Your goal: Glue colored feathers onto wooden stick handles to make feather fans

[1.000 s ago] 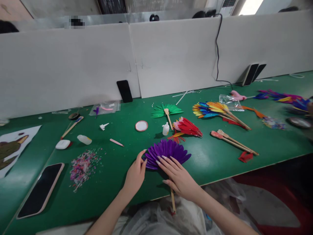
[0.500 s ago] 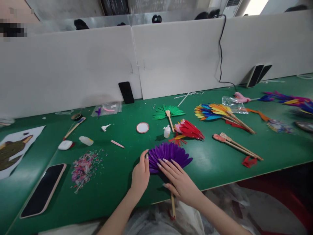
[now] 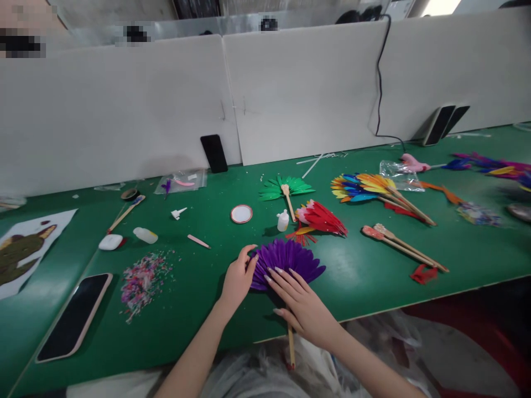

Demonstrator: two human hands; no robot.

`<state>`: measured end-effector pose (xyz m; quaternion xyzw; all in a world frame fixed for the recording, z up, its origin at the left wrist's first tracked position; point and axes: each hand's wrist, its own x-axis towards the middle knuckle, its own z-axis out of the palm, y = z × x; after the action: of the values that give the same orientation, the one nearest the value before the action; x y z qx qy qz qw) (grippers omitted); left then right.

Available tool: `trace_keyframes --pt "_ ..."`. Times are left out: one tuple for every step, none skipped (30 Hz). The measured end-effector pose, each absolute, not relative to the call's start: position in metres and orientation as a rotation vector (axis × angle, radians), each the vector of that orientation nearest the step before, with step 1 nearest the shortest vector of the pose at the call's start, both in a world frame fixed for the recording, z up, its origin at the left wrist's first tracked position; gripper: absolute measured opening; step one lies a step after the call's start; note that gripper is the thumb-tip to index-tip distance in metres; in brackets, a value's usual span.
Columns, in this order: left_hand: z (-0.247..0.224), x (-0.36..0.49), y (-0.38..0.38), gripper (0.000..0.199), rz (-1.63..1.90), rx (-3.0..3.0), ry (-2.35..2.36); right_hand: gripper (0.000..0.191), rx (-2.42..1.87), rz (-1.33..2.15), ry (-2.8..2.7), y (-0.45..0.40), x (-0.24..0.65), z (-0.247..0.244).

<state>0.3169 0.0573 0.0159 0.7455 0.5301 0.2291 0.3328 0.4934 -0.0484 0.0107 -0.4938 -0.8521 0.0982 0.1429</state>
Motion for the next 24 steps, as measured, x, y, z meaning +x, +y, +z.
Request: trace_keyframes --pt "0.015 0.317 0.058 0.036 0.606 1.945 1.362 0.058 -1.425 0.291 -2.457 -0.048 0.494 0.011" --pt "0.015 0.317 0.059 0.036 0.611 1.943 1.346 0.058 -1.426 0.297 -2.454 -0.048 0.494 0.012" --pt "0.014 0.317 0.06 0.036 0.615 1.945 1.337 0.058 -1.427 0.304 -2.451 -0.048 0.494 0.012" --pt "0.014 0.318 0.061 0.036 0.615 1.956 1.334 0.058 -1.427 0.308 -2.447 -0.048 0.494 0.013" --pt "0.014 0.318 0.062 0.036 0.611 1.973 1.335 0.058 -1.426 0.311 -2.444 -0.048 0.494 0.013" --pt "0.015 0.319 0.062 0.037 0.602 1.992 1.336 0.058 -1.424 0.314 -2.444 -0.048 0.494 0.014" --pt "0.015 0.32 0.062 0.037 0.589 2.013 1.34 0.058 -1.423 0.315 -2.445 -0.048 0.494 0.014" --pt "0.016 0.321 0.063 0.037 0.575 2.033 1.345 0.058 -1.423 0.315 -2.449 -0.048 0.494 0.015" --pt "0.016 0.322 0.063 0.037 0.561 2.052 1.351 0.058 -1.426 0.315 -2.454 -0.048 0.494 0.015" --pt "0.016 0.323 0.063 0.037 0.551 2.069 1.356 0.057 -1.428 0.314 -2.459 -0.048 0.494 0.015" --pt "0.017 0.323 0.064 0.036 0.545 2.085 1.361 0.057 -1.429 0.314 -2.463 -0.048 0.494 0.015" --pt "0.017 0.323 0.064 0.036 0.545 2.099 1.369 0.057 -1.428 0.314 -2.467 -0.048 0.494 0.016" --pt "0.018 0.323 0.065 0.035 0.551 2.11 1.383 0.057 -1.428 0.315 -2.468 -0.048 0.493 0.016" --pt "0.019 0.321 0.066 0.035 0.566 2.115 1.405 0.058 -1.427 0.315 -2.467 -0.048 0.493 0.016" --pt "0.021 0.319 0.066 0.035 0.594 2.115 1.439 0.058 -1.426 0.314 -2.464 -0.048 0.493 0.016" --pt "0.023 0.316 0.067 0.035 0.632 2.112 1.484 0.057 -1.426 0.312 -2.459 -0.047 0.493 0.016" --pt "0.026 0.312 0.066 0.035 0.679 2.108 1.533 0.057 -1.427 0.309 -2.453 -0.047 0.493 0.016" --pt "0.029 0.308 0.065 0.036 0.734 2.103 1.581 0.057 -1.426 0.307 -2.447 -0.047 0.492 0.016" --pt "0.033 0.304 0.061 0.036 0.791 2.099 1.617 0.057 -1.425 0.304 -2.441 -0.048 0.492 0.015" --pt "0.035 0.3 0.056 0.036 0.845 2.098 1.635 0.057 -1.422 0.304 -2.437 -0.048 0.492 0.015" --pt "0.038 0.296 0.048 0.035 0.891 2.099 1.627 0.057 -1.42 0.304 -2.433 -0.048 0.492 0.015" --pt "0.039 0.293 0.038 0.034 0.919 2.105 1.591 0.057 -1.417 0.303 -2.431 -0.048 0.492 0.014" --pt "0.039 0.292 0.026 0.033 0.919 2.118 1.528 0.057 -1.414 0.302 -2.431 -0.048 0.492 0.014" --pt "0.038 0.291 0.013 0.032 0.891 2.135 1.452 0.057 -1.411 0.302 -2.435 -0.048 0.492 0.014"
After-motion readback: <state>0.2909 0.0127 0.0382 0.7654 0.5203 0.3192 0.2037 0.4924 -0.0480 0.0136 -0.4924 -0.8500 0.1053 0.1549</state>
